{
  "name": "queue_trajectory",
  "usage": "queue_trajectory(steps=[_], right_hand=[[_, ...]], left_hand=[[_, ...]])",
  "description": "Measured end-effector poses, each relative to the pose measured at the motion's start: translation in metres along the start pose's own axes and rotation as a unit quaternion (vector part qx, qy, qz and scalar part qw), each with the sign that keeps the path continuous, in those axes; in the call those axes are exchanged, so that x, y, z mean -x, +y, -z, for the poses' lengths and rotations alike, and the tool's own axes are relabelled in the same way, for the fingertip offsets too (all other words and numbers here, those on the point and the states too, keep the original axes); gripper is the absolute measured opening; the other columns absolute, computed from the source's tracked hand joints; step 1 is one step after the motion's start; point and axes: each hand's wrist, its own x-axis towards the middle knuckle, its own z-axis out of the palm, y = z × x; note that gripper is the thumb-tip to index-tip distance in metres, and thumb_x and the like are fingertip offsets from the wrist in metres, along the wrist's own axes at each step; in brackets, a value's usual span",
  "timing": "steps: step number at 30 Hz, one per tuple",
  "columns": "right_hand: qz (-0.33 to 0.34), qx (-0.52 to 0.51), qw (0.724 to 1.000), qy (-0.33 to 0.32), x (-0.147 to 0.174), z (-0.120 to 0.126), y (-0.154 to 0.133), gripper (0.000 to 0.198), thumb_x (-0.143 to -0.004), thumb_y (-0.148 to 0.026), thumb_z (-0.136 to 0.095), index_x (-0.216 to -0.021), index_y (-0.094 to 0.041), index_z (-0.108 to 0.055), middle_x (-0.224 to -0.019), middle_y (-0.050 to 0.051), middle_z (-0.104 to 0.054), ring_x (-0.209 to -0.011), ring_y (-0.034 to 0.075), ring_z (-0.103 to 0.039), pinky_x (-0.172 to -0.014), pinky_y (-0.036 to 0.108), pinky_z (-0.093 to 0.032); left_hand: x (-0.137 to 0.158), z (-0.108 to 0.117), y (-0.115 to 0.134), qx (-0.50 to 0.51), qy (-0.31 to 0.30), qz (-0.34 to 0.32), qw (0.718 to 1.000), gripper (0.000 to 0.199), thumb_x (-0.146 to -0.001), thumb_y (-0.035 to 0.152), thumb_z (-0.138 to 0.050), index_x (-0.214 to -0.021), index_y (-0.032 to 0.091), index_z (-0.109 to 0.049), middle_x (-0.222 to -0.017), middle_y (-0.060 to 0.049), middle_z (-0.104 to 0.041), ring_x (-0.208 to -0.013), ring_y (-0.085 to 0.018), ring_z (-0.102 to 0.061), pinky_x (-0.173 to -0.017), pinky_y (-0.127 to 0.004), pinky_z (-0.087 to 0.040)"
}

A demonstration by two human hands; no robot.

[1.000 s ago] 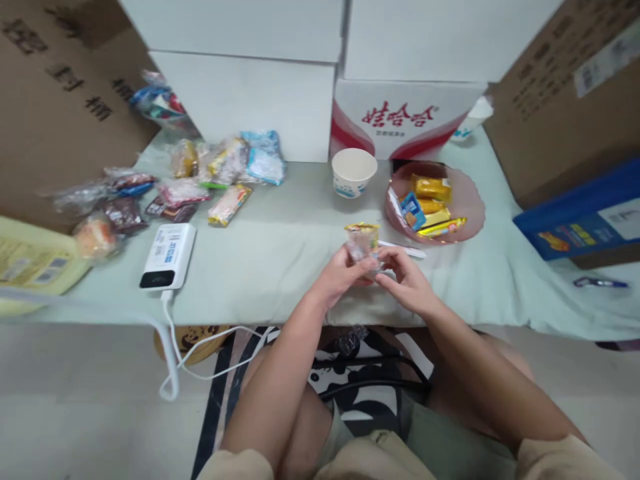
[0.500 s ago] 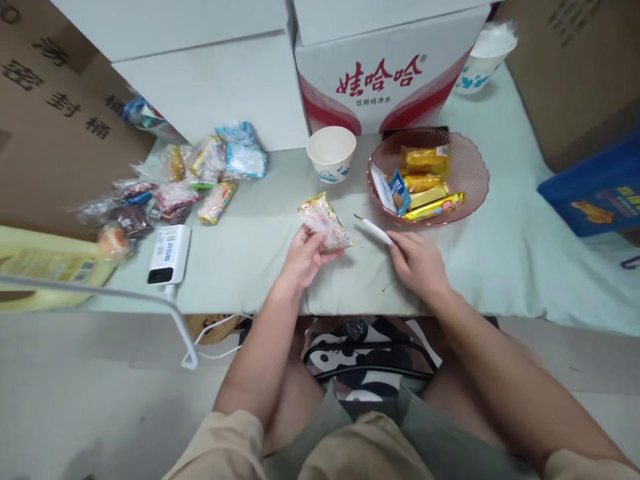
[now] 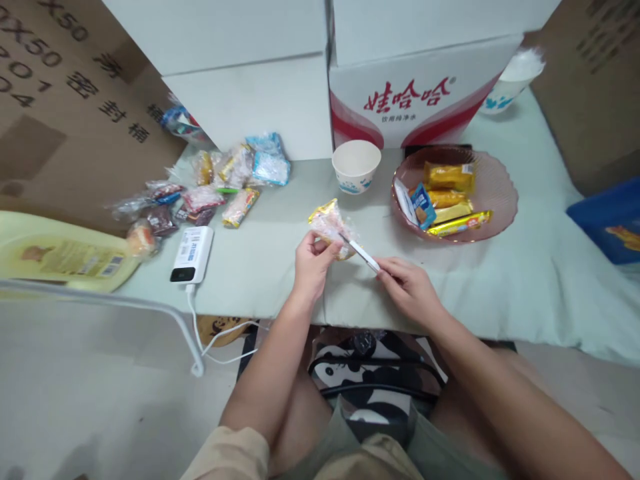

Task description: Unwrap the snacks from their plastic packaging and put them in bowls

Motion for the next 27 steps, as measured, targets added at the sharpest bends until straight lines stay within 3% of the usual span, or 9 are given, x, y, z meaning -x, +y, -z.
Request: queue_trajectory(steps=[3, 6, 10, 14, 17, 20, 22, 25, 27], right_hand=[[-0.002, 0.021, 1.0, -0.013, 0.002, 0.004, 0.006, 0.029, -0.095, -0.03, -0.05, -0.101, -0.024, -0.077, -0.085, 0.005, -0.073, -0.074, 0.02, -0.068, -0.072, 0.035, -0.056], [-0.001, 0.094, 0.993, 0.069, 0.001, 0.01, 0.02, 0.027, -0.094, -0.03, -0.051, -0.104, -0.023, -0.075, -0.091, 0.007, -0.074, -0.081, 0.023, -0.069, -0.075, 0.038, -0.057], [0.009, 0.213, 0.966, 0.144, -0.002, 0.016, 0.032, 0.03, -0.091, -0.024, -0.05, -0.113, -0.02, -0.069, -0.11, 0.014, -0.072, -0.102, 0.03, -0.067, -0.09, 0.05, -0.055], [0.086, 0.209, 0.968, 0.107, 0.001, 0.013, 0.025, 0.041, -0.088, -0.021, -0.053, -0.128, -0.02, -0.061, -0.131, 0.017, -0.064, -0.124, 0.032, -0.059, -0.107, 0.055, -0.047], [0.109, 0.152, 0.982, 0.03, 0.005, 0.007, 0.017, 0.052, -0.087, -0.022, -0.056, -0.139, -0.023, -0.052, -0.14, 0.015, -0.06, -0.131, 0.03, -0.056, -0.109, 0.053, -0.047], [0.087, 0.127, 0.988, -0.008, 0.006, 0.002, 0.017, 0.052, -0.087, -0.023, -0.056, -0.139, -0.024, -0.053, -0.141, 0.014, -0.06, -0.13, 0.029, -0.058, -0.108, 0.052, -0.048], [0.075, 0.128, 0.989, -0.007, 0.005, 0.001, 0.02, 0.049, -0.088, -0.025, -0.057, -0.137, -0.024, -0.056, -0.139, 0.014, -0.061, -0.128, 0.03, -0.059, -0.108, 0.052, -0.048], [0.075, 0.125, 0.989, 0.002, 0.004, 0.001, 0.025, 0.045, -0.09, -0.029, -0.058, -0.135, -0.022, -0.057, -0.136, 0.016, -0.063, -0.126, 0.03, -0.059, -0.107, 0.052, -0.048], [0.076, 0.121, 0.99, 0.007, 0.004, 0.004, 0.027, 0.044, -0.09, -0.03, -0.058, -0.133, -0.021, -0.058, -0.134, 0.016, -0.064, -0.124, 0.03, -0.06, -0.106, 0.052, -0.048]], left_hand=[[-0.008, 0.012, 0.007, 0.044, 0.06, -0.004, 0.997, 0.061, -0.054, 0.048, -0.091, -0.097, 0.021, -0.057, -0.082, 0.002, -0.072, -0.072, -0.013, -0.069, -0.071, -0.026, -0.055], [-0.012, 0.018, 0.007, 0.036, 0.062, -0.011, 0.997, 0.06, -0.053, 0.044, -0.093, -0.096, 0.019, -0.059, -0.093, -0.003, -0.073, -0.087, -0.016, -0.07, -0.084, -0.03, -0.055], [-0.004, 0.012, -0.002, -0.054, -0.023, 0.004, 0.998, 0.063, -0.056, 0.039, -0.091, -0.105, 0.017, -0.058, -0.104, -0.007, -0.07, -0.096, -0.019, -0.068, -0.092, -0.033, -0.052], [0.014, -0.003, -0.012, -0.13, -0.104, -0.026, 0.986, 0.086, -0.06, 0.03, -0.088, -0.131, 0.027, -0.04, -0.111, -0.003, -0.065, -0.095, -0.017, -0.066, -0.089, -0.032, -0.053], [0.02, -0.01, -0.018, -0.216, -0.157, -0.058, 0.962, 0.066, -0.068, 0.033, -0.082, -0.124, 0.027, -0.048, -0.108, -0.003, -0.063, -0.093, -0.018, -0.065, -0.088, -0.034, -0.053], [0.016, -0.011, -0.02, -0.353, -0.107, -0.16, 0.916, 0.033, -0.071, 0.032, -0.079, -0.097, 0.022, -0.062, -0.113, -0.007, -0.06, -0.109, -0.024, -0.062, -0.099, -0.04, -0.049], [0.01, -0.007, -0.018, -0.414, -0.087, -0.216, 0.88, 0.021, -0.074, 0.031, -0.077, -0.089, 0.02, -0.066, -0.118, -0.01, -0.059, -0.116, -0.026, -0.059, -0.106, -0.042, -0.045], [0.002, 0.002, -0.015, -0.426, -0.184, -0.219, 0.859, 0.021, -0.078, 0.032, -0.075, -0.096, 0.021, -0.072, -0.117, -0.01, -0.064, -0.114, -0.025, -0.061, -0.105, -0.042, -0.046], [0.0, 0.007, -0.013, -0.412, -0.237, -0.19, 0.859, 0.019, -0.079, 0.031, -0.074, -0.095, 0.022, -0.073, -0.113, -0.009, -0.068, -0.109, -0.023, -0.063, -0.101, -0.041, -0.048]])
